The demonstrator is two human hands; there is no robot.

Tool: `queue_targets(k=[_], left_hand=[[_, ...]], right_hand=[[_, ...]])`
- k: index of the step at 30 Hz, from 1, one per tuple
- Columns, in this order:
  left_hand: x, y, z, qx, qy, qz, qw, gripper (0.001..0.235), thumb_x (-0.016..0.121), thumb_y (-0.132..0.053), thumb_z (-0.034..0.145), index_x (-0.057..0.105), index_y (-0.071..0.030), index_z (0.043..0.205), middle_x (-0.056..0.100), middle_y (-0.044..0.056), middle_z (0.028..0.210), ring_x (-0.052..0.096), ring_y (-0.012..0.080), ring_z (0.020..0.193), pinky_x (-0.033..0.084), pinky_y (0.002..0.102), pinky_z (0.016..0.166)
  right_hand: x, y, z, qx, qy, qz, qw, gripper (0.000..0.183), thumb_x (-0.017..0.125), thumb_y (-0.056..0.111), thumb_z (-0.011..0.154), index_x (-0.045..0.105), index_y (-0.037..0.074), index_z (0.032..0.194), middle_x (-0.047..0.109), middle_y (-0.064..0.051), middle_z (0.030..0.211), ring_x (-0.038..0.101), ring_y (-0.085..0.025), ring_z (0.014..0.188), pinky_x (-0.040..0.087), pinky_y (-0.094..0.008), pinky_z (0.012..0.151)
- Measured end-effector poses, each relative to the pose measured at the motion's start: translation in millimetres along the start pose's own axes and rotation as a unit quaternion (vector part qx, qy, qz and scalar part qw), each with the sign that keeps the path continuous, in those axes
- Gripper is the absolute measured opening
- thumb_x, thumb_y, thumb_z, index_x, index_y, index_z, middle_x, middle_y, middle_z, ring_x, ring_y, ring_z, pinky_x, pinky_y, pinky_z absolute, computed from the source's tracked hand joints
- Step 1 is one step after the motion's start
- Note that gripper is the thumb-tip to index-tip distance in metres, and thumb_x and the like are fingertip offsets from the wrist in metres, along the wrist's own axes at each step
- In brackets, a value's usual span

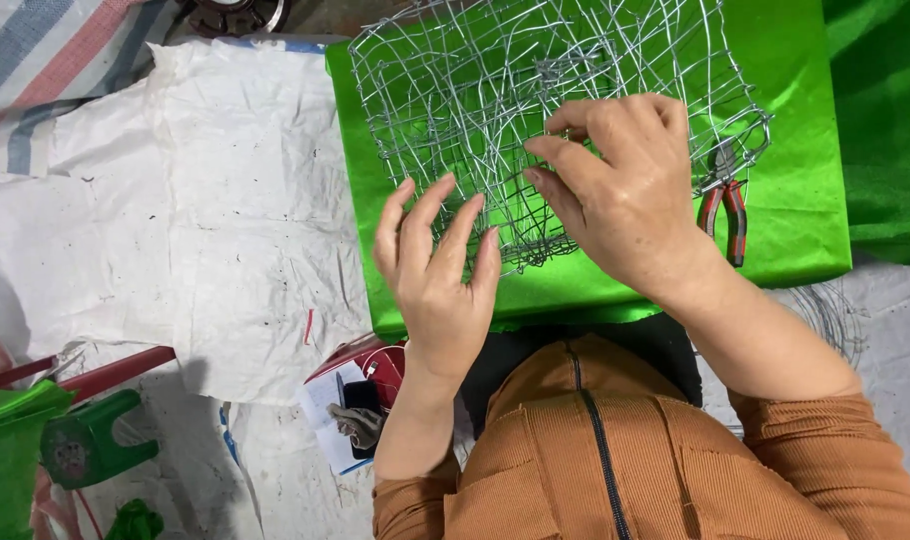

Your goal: Assembling a metal wire cage by manually twisting wire mesh joints and using pliers to secure the structure.

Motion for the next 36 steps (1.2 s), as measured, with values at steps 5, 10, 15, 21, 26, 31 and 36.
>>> queue_targets(k=[5, 10, 15, 21, 26, 31, 36], left_hand=[[2, 3, -7, -0.003, -0.008, 0.033, 0.999, 0.016, 0.074, -0.012, 0.096, 0.074, -0.010, 0.112, 0.065, 0.008, 0.129, 0.054, 0.0371, 0.131, 0.039, 0.048, 0.109], [4, 3, -9, -0.001, -0.015, 0.042, 0.999, 0.015, 0.073, -0.010, 0.094, 0.075, -0.009, 0.109, 0.066, 0.006, 0.127, 0.053, 0.0354, 0.131, 0.039, 0.047, 0.108], [3, 5, -10, 0.001, -0.029, 0.022, 0.999, 0.012, 0.074, -0.009, 0.092, 0.077, -0.009, 0.104, 0.068, 0.006, 0.125, 0.054, 0.0366, 0.130, 0.039, 0.046, 0.107], [2, 7, -9, -0.008, -0.026, 0.004, 1.000, 0.013, 0.077, -0.010, 0.092, 0.076, -0.010, 0.104, 0.068, 0.006, 0.125, 0.055, 0.0375, 0.130, 0.039, 0.048, 0.108], [3, 8, -9, -0.007, -0.031, 0.004, 0.999, 0.011, 0.078, -0.010, 0.092, 0.077, -0.010, 0.103, 0.068, 0.006, 0.123, 0.055, 0.0373, 0.129, 0.040, 0.048, 0.108], [3, 9, -9, -0.006, -0.035, 0.005, 0.999, 0.010, 0.079, -0.011, 0.092, 0.078, -0.010, 0.102, 0.069, 0.006, 0.122, 0.055, 0.0366, 0.129, 0.040, 0.047, 0.107], [3, 10, -10, -0.005, -0.028, -0.012, 1.000, 0.011, 0.076, -0.011, 0.094, 0.076, -0.010, 0.105, 0.068, 0.008, 0.124, 0.054, 0.0388, 0.130, 0.042, 0.048, 0.109]], right_hand=[[12, 20, 9, -0.014, -0.016, -0.048, 0.999, 0.023, 0.093, 0.020, 0.101, 0.073, 0.012, 0.107, 0.069, -0.005, 0.106, 0.057, -0.025, 0.086, 0.037, -0.041, 0.081], [21, 22, 13, -0.017, -0.019, -0.073, 0.997, 0.024, 0.095, 0.020, 0.099, 0.074, 0.012, 0.107, 0.069, -0.004, 0.104, 0.060, -0.023, 0.083, 0.038, -0.040, 0.081], [21, 26, 16, -0.009, -0.033, -0.070, 0.997, 0.012, 0.086, 0.017, 0.103, 0.076, 0.010, 0.104, 0.074, -0.003, 0.098, 0.060, -0.022, 0.080, 0.038, -0.039, 0.081], [26, 21, 13, -0.007, -0.035, -0.049, 0.998, 0.008, 0.085, 0.013, 0.103, 0.079, 0.008, 0.103, 0.078, -0.003, 0.094, 0.061, -0.021, 0.079, 0.038, -0.038, 0.078], [28, 21, 14, -0.004, -0.040, -0.038, 0.998, 0.008, 0.086, 0.009, 0.103, 0.079, 0.008, 0.101, 0.078, -0.003, 0.091, 0.060, -0.020, 0.078, 0.038, -0.038, 0.078], [29, 22, 15, 0.000, -0.046, -0.032, 0.998, 0.006, 0.085, 0.007, 0.102, 0.079, 0.007, 0.100, 0.078, -0.003, 0.091, 0.059, -0.021, 0.078, 0.038, -0.039, 0.078], [30, 22, 15, 0.013, -0.041, -0.039, 0.998, 0.005, 0.082, 0.006, 0.101, 0.078, 0.009, 0.099, 0.076, -0.002, 0.087, 0.059, -0.020, 0.077, 0.037, -0.038, 0.078]])
Point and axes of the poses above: each hand's wrist, its own z-axis towards the middle knuckle, its own x-axis out of the palm, y = z × x, the point moved 3 cm from there along z, towards the middle knuckle
